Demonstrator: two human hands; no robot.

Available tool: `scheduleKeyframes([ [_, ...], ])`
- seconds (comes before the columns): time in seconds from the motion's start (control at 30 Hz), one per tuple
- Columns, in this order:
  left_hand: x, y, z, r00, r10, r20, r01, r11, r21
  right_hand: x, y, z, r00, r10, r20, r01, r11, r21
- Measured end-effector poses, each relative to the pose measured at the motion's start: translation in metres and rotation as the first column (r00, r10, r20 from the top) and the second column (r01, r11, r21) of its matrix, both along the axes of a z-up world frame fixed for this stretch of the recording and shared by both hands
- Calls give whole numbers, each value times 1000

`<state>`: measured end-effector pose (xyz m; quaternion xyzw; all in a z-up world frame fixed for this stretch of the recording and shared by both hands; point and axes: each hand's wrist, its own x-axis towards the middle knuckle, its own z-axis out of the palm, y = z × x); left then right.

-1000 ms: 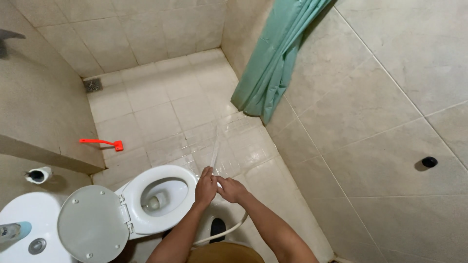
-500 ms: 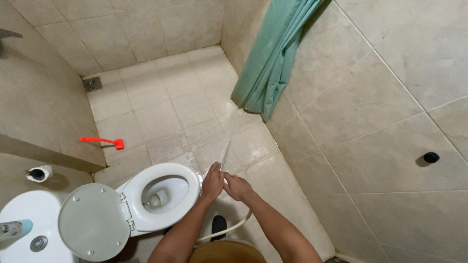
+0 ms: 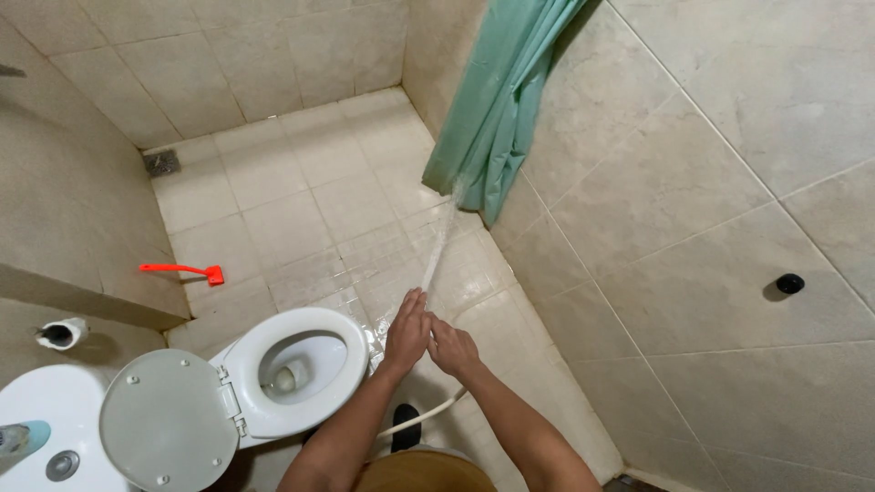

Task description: The person uses a handheld bidet sprayer to rinse the interior of a white toilet bowl. They direct the water stream around the bowl and into the drain, then rinse the sprayer nozzle itself before placing it back in its holder.

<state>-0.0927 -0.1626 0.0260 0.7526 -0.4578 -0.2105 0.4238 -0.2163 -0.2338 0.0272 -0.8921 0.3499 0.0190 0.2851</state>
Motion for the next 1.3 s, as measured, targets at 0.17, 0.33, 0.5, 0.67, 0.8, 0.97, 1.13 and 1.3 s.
scheduleKeyframes([
  [0.17,1,4,-32,1000,6,18,-7,998,64,-1,4,-1,999,31,27,-32,999,10],
  [0.33,8,12,-38,1000,30,6,-30,994,108,10,9,9,997,80,3,-80,993,87],
  [0.5,15,16,-57,998,66,-5,-64,989,131,18,13,10,989,102,-107,-88,988,127],
  [0.67,20,25,-65,992,122,-41,-113,976,184,26,16,6,986,134,-103,-115,979,167],
  [0.8,23,36,-45,976,189,-104,-155,950,270,31,21,2,977,182,-111,-154,963,222],
  [0.97,30,50,-58,980,201,-4,-191,937,291,43,26,2,967,237,-89,-212,952,222],
  [1.13,43,70,-65,967,249,59,-256,936,241,64,36,1,948,311,-61,-290,928,234],
  [1.3,56,88,-82,928,371,26,-368,909,196,82,45,3,903,429,-9,-417,882,218],
])
